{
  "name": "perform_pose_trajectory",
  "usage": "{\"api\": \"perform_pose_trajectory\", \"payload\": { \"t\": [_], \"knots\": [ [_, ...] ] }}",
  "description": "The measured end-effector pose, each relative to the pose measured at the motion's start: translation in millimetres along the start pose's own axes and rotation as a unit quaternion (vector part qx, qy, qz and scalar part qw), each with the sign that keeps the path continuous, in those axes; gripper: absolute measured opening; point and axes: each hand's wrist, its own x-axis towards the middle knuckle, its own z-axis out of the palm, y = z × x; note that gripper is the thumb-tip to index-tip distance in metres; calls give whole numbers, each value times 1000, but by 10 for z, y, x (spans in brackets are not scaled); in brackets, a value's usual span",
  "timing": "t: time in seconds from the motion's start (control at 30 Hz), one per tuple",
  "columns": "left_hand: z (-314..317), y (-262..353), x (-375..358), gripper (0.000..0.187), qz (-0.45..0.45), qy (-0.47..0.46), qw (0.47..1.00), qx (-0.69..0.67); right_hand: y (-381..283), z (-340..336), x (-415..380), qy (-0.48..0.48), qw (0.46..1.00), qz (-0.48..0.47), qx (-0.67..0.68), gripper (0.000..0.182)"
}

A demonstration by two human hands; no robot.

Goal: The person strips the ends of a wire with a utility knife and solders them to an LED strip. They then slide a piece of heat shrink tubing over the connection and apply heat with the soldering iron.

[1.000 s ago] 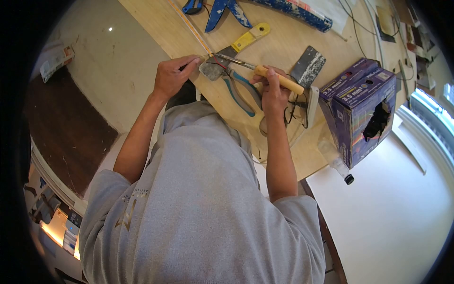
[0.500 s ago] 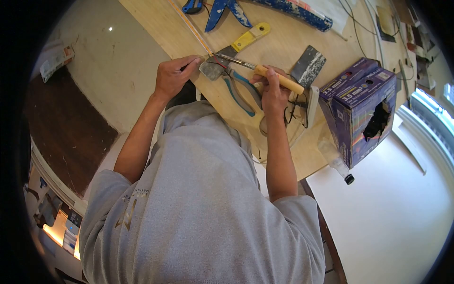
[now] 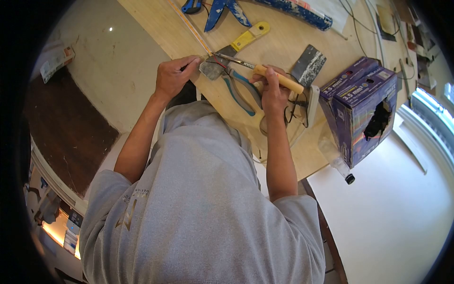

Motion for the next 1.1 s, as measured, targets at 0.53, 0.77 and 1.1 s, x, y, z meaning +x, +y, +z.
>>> {"api": "perform_pose_trajectory", "payload": {
  "t": [0.53,0.77,1.1],
  "knots": [
    [57,-56,-3,17,27,34,999,-15,-6,3,-6,7,1000,7,5,22],
    [59,-67,-3,17,30,35,999,-1,-17,11,-8,14,1000,12,2,21],
    [75,-66,-4,17,34,44,998,-7,9,-15,3,6,1000,2,9,21]
  ]
}}
